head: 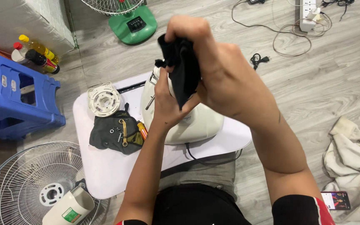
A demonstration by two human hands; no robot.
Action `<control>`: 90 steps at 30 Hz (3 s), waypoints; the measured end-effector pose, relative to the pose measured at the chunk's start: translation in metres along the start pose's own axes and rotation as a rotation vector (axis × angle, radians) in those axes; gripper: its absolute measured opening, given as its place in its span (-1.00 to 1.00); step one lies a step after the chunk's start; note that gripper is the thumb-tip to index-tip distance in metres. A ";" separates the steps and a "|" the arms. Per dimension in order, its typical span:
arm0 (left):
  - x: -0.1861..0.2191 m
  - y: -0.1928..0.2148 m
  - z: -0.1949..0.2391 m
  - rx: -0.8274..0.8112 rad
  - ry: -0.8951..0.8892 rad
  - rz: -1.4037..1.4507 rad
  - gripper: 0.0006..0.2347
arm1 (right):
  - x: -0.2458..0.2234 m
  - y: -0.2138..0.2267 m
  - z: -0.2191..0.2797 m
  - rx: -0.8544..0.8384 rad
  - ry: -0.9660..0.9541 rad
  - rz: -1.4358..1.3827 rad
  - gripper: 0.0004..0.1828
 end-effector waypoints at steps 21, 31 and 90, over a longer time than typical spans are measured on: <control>-0.007 -0.001 0.003 0.049 0.013 -0.017 -0.49 | 0.016 0.005 -0.015 -0.037 0.169 0.033 -0.20; 0.003 -0.001 0.000 0.021 -0.019 0.027 -0.42 | 0.023 0.022 -0.016 0.008 0.232 0.199 -0.50; 0.000 -0.004 0.002 0.017 -0.074 0.091 -0.40 | 0.034 0.001 -0.035 -0.153 0.214 0.424 -0.76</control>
Point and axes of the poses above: each hand's wrist, its own z-axis away from the middle knuckle, its own y-axis out of the back of the hand, x = y × z, the point moved 6 cm from there along -z, towards the middle knuckle, and after that the axes turned 2 degrees about z, right-handed, at the moved point
